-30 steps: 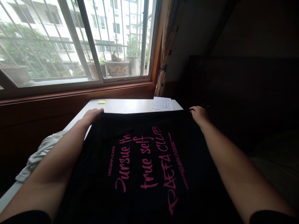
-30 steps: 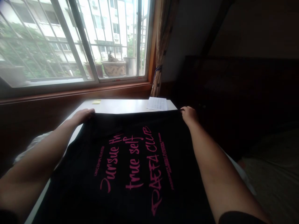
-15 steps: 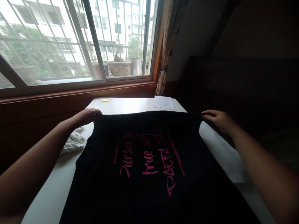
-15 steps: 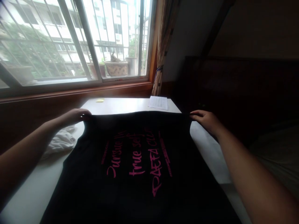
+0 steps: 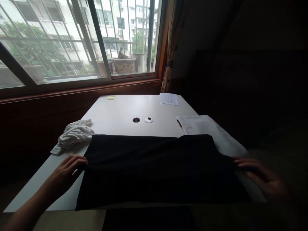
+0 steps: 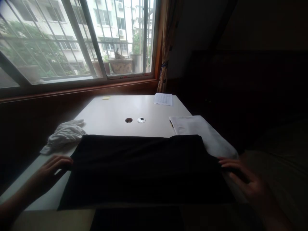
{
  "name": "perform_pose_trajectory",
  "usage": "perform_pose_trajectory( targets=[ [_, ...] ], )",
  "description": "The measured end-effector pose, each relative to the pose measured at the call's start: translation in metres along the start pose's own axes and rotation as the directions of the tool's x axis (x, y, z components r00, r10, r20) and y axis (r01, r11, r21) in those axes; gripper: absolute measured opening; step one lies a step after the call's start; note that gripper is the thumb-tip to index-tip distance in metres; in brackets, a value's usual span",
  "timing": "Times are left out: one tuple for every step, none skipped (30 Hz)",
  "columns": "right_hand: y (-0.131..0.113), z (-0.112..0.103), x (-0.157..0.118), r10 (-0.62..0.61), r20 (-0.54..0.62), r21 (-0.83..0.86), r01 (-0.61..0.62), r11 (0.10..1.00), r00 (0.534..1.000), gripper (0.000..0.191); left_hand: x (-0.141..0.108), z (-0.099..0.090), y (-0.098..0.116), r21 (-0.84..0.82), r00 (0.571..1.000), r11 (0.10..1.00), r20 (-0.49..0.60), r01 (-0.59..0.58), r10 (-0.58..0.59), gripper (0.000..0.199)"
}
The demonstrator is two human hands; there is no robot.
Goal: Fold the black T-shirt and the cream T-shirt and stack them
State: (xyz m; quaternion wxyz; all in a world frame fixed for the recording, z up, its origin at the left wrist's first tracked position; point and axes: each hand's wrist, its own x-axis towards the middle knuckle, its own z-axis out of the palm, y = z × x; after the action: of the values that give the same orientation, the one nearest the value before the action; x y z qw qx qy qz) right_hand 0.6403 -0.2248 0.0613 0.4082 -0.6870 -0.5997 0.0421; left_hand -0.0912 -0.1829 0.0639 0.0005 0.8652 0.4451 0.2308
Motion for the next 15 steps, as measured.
perform_pose_trajectory(
  targets=[
    [0.005, 0.003, -0.015, 0.001, 0.013, 0.010, -0.002, 1.000, 1.000, 0.014, -0.014, 0.005, 0.005, -0.006, 1.000, 1.000, -0.013, 0.026, -0.026, 0.014],
    [0.010, 0.005, -0.027, -0.006, 0.041, 0.039, 0.005, 0.999, 0.999, 0.012, -0.025, 0.011, 0.010, -0.008, 0.999, 0.999, -0.012, 0.051, -0.051, 0.015],
    [0.015, 0.006, -0.036, -0.020, 0.068, 0.061, 0.016, 0.998, 0.997, 0.013, -0.035, 0.016, 0.014, -0.006, 0.997, 0.997, -0.010, 0.074, -0.074, 0.015],
    [0.019, 0.007, -0.043, -0.025, 0.078, 0.041, 0.022, 0.999, 0.997, 0.014, -0.041, 0.020, 0.017, -0.002, 0.996, 0.996, -0.008, 0.090, -0.090, 0.016],
    [0.022, 0.006, -0.048, -0.027, 0.075, 0.017, 0.026, 1.000, 0.997, 0.015, -0.046, 0.023, 0.019, 0.002, 0.995, 0.995, -0.006, 0.102, -0.102, 0.016],
    [0.024, 0.004, -0.050, -0.030, 0.057, -0.002, 0.030, 1.000, 0.998, 0.016, -0.048, 0.026, 0.021, 0.005, 0.994, 0.994, -0.009, 0.112, -0.112, 0.016],
    [0.024, 0.003, -0.051, -0.028, 0.028, -0.019, 0.029, 0.999, 0.999, 0.015, -0.049, 0.027, 0.022, 0.006, 0.993, 0.993, -0.017, 0.117, -0.117, 0.015],
    [0.023, 0.001, -0.051, -0.021, -0.004, -0.036, 0.021, 0.999, 1.000, 0.015, -0.048, 0.026, 0.022, 0.009, 0.992, 0.993, -0.029, 0.120, -0.119, 0.014],
    [0.020, -0.001, -0.050, -0.008, -0.029, -0.047, 0.006, 0.999, 1.000, 0.014, -0.046, 0.025, 0.022, 0.013, 0.992, 0.993, -0.044, 0.119, -0.119, 0.013],
    [0.016, -0.003, -0.049, 0.018, -0.038, -0.053, -0.020, 0.998, 0.999, 0.014, -0.043, 0.022, 0.023, 0.019, 0.992, 0.993, -0.058, 0.118, -0.116, 0.012],
    [0.010, -0.006, -0.047, 0.059, -0.040, -0.054, -0.061, 0.997, 0.997, 0.014, -0.040, 0.019, 0.023, 0.025, 0.991, 0.993, -0.071, 0.114, -0.112, 0.012],
    [0.004, -0.008, -0.046, 0.108, -0.048, -0.047, -0.111, 0.993, 0.993, 0.016, -0.038, 0.016, 0.024, 0.027, 0.991, 0.994, -0.083, 0.108, -0.105, 0.012],
    [-0.003, -0.009, -0.045, 0.161, -0.059, -0.027, -0.162, 0.986, 0.985, 0.016, -0.036, 0.012, 0.026, 0.024, 0.991, 0.995, -0.091, 0.101, -0.098, 0.011],
    [-0.010, -0.011, -0.045, 0.204, -0.076, 0.014, -0.204, 0.979, 0.976, 0.017, -0.036, 0.010, 0.028, 0.014, 0.991, 0.995, -0.094, 0.094, -0.093, 0.011],
    [-0.015, -0.013, -0.044, 0.233, -0.097, 0.066, -0.228, 0.971, 0.968, 0.017, -0.037, 0.008, 0.030, 0.000, 0.992, 0.996, -0.090, 0.090, -0.090, 0.010]
  ],
)
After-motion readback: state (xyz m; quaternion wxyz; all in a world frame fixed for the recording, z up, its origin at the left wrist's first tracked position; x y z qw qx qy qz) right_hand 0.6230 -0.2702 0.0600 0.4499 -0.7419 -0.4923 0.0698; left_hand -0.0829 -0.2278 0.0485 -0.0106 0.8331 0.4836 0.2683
